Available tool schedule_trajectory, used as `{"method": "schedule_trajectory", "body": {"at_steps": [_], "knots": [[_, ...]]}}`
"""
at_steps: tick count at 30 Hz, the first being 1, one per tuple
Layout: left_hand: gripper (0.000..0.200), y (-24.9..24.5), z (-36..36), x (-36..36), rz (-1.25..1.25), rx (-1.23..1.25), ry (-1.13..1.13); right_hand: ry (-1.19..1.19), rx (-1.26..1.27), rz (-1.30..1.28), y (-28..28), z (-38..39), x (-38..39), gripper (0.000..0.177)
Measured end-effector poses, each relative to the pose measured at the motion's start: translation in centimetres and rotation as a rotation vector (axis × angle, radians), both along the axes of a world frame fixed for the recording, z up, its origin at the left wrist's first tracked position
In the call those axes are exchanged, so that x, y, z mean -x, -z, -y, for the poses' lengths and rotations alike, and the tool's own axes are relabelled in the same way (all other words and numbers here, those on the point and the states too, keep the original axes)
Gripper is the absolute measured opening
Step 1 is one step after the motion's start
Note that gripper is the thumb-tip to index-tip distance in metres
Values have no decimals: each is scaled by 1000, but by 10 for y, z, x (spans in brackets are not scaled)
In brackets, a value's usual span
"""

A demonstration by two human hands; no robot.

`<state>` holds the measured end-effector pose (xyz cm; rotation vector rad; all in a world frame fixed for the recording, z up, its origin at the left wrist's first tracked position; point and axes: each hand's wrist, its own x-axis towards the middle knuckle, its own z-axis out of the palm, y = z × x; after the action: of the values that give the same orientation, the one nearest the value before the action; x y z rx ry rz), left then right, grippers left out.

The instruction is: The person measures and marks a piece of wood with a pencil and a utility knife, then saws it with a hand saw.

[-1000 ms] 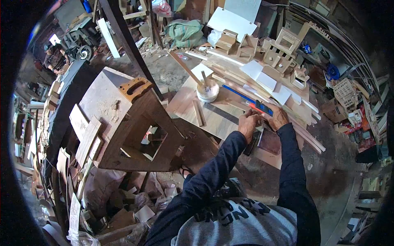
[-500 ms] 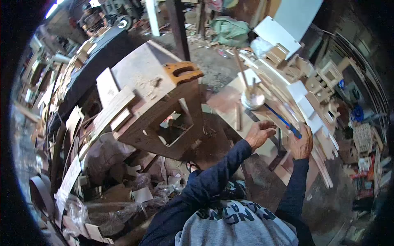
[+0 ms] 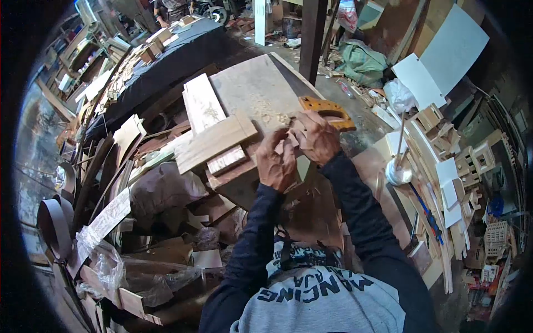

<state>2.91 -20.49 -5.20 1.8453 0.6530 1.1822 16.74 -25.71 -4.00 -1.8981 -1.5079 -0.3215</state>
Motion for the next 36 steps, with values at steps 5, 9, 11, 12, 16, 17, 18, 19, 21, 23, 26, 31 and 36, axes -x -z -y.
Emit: {"method": "schedule_trajectory", "body": {"at_steps": [5,9,11,12,16,17,18,19,21,23,26,31,36], "knots": [[26,9,-45,10,-102,-96,-47,121,141,144,54,-63,-18,36],[33,8,-50,-11,-107,-38,-21,179,342,117,37,-73,-12,20],[39,15,-46,-23,-83,-20,-39,179,290,81,60,-79,-22,19],[44,13,-44,-23,-119,-29,-40,181,262,67,63,-77,-24,20],[48,-2,-17,-31,22,164,55,121,71,-147,11,-23,3,18],[44,11,-8,-38,118,233,92,107,-4,-187,7,-4,5,19],[42,7,7,-40,129,316,206,87,-81,-223,5,16,5,20],[41,-1,26,-40,137,398,316,62,-159,-258,1,37,7,21],[37,5,57,-54,173,440,529,127,-178,-316,-6,87,7,22],[35,12,90,-69,45,446,638,252,-156,-296,1,138,-1,20],[37,28,146,-97,-31,395,806,451,-207,-326,20,213,-16,14],[33,55,249,-162,-55,405,1014,775,-98,-327,36,328,-54,14],[33,61,314,-193,-159,309,1017,966,32,-221,47,391,-92,22]]}}
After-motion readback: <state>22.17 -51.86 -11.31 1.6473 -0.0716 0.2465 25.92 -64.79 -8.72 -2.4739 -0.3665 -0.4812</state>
